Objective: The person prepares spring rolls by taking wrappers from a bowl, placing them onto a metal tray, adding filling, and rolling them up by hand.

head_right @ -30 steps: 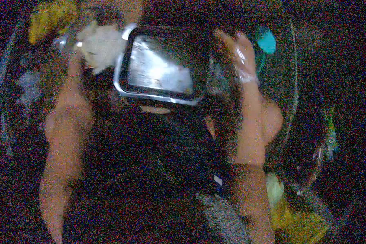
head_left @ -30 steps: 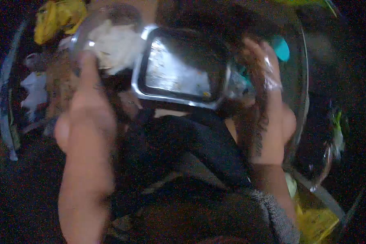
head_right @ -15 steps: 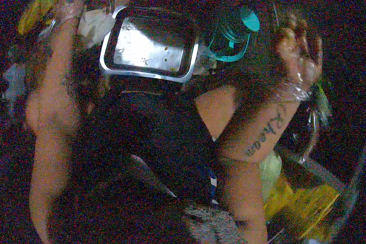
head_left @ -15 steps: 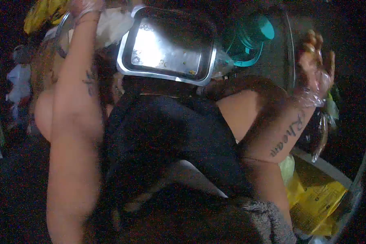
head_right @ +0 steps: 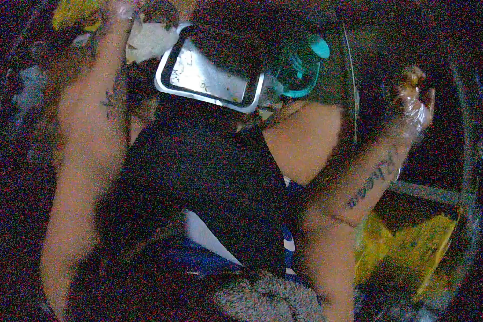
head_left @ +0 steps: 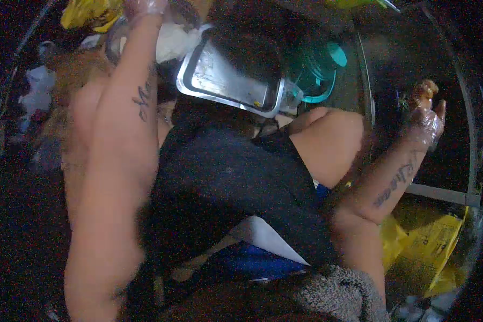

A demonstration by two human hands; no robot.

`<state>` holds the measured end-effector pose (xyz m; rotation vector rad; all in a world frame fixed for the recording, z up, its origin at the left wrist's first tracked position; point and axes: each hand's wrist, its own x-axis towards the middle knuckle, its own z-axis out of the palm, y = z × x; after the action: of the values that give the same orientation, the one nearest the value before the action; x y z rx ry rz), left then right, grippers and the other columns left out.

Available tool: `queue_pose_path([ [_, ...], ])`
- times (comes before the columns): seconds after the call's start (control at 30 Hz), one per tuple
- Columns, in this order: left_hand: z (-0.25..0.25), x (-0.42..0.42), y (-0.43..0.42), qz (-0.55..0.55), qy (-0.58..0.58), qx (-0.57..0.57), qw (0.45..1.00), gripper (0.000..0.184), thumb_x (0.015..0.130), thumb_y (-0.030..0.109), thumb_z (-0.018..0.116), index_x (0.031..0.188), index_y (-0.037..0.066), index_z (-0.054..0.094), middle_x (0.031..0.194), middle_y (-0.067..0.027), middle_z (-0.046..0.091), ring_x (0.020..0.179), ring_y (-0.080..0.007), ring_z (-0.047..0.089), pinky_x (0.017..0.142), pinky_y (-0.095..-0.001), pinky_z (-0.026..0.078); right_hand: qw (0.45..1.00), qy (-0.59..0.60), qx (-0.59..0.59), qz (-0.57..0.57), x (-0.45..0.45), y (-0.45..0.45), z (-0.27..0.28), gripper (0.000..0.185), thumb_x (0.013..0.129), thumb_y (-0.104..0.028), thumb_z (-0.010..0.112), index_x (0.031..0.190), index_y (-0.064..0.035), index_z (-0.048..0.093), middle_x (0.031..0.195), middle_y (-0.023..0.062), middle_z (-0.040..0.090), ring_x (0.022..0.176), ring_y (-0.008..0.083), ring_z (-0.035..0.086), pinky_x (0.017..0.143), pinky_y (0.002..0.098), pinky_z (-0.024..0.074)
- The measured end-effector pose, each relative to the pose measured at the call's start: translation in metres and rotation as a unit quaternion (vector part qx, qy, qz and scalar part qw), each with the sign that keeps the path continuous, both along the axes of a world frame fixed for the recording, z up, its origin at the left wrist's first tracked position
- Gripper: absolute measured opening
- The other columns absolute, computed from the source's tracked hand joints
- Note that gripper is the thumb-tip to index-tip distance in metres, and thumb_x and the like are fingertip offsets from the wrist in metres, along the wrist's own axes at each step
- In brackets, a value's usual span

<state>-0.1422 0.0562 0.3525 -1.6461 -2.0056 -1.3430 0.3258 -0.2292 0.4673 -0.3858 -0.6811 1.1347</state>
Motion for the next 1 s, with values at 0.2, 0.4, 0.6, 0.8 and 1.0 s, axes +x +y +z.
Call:
queue_pose_path([
  [0.2, 0.020, 0.044, -0.131, -0.429, -0.057, -0.343, 0.834, 0.035, 0.084, 0.036, 0.064, 0.103, 0.006, 0.064, 0.088, -0.0017, 0.064, 0.076, -0.0152, 0.057, 0.072, -0.0284, 0.047, 0.999, -0.013, 0.052, 0.000, 0.003, -0.017, 0.015, 0.041, 0.086, -0.022, 0.058, 0.116, 0.0042, 0.051, 0.111, 0.0223, 0.056, 0.098, 0.0300, 0.056, 0.082, 0.0403, 0.0474],
  [0.4, -0.086, 0.096, -0.246, -0.596, 0.152, -0.566, 0.549, 0.036, 0.082, 0.032, 0.062, 0.112, 0.011, 0.062, 0.106, -0.0121, 0.065, 0.095, -0.0256, 0.062, 0.082, -0.0365, 0.049, 0.999, -0.036, 0.012, -0.016, -0.002, -0.007, 0.018, 0.041, 0.086, -0.022, 0.058, 0.116, 0.0046, 0.051, 0.111, 0.0222, 0.056, 0.098, 0.0300, 0.055, 0.083, 0.0403, 0.0469],
  [0.6, -0.160, 0.118, -0.231, -0.565, 0.239, -0.605, 0.506, 0.046, 0.082, 0.032, 0.060, 0.122, 0.009, 0.056, 0.116, -0.0190, 0.059, 0.099, -0.0300, 0.061, 0.080, -0.0384, 0.050, 0.998, -0.045, -0.029, -0.030, 0.000, 0.008, 0.025, 0.041, 0.086, -0.022, 0.057, 0.116, 0.0050, 0.051, 0.111, 0.0220, 0.056, 0.098, 0.0299, 0.055, 0.083, 0.0403, 0.0465],
  [0.8, -0.188, 0.134, -0.242, -0.574, 0.136, -0.669, 0.452, 0.058, 0.084, 0.039, 0.057, 0.128, 0.004, 0.048, 0.119, -0.0198, 0.057, 0.102, -0.0317, 0.059, 0.084, -0.0404, 0.048, 0.992, -0.062, -0.093, -0.056, -0.003, 0.037, 0.018, 0.041, 0.086, -0.022, 0.057, 0.116, 0.0054, 0.051, 0.110, 0.0218, 0.056, 0.099, 0.0299, 0.055, 0.084, 0.0403, 0.0461],
  [1.0, -0.214, 0.149, -0.258, -0.467, -0.111, -0.783, 0.396, 0.062, 0.079, 0.030, 0.063, 0.131, 0.002, 0.044, 0.115, -0.0178, 0.060, 0.100, -0.0327, 0.060, 0.083, -0.0414, 0.048, 0.990, -0.050, -0.115, -0.071, 0.007, 0.033, 0.006, 0.041, 0.086, -0.022, 0.056, 0.116, 0.0058, 0.051, 0.110, 0.0216, 0.056, 0.099, 0.0299, 0.054, 0.084, 0.0403, 0.0457],
])
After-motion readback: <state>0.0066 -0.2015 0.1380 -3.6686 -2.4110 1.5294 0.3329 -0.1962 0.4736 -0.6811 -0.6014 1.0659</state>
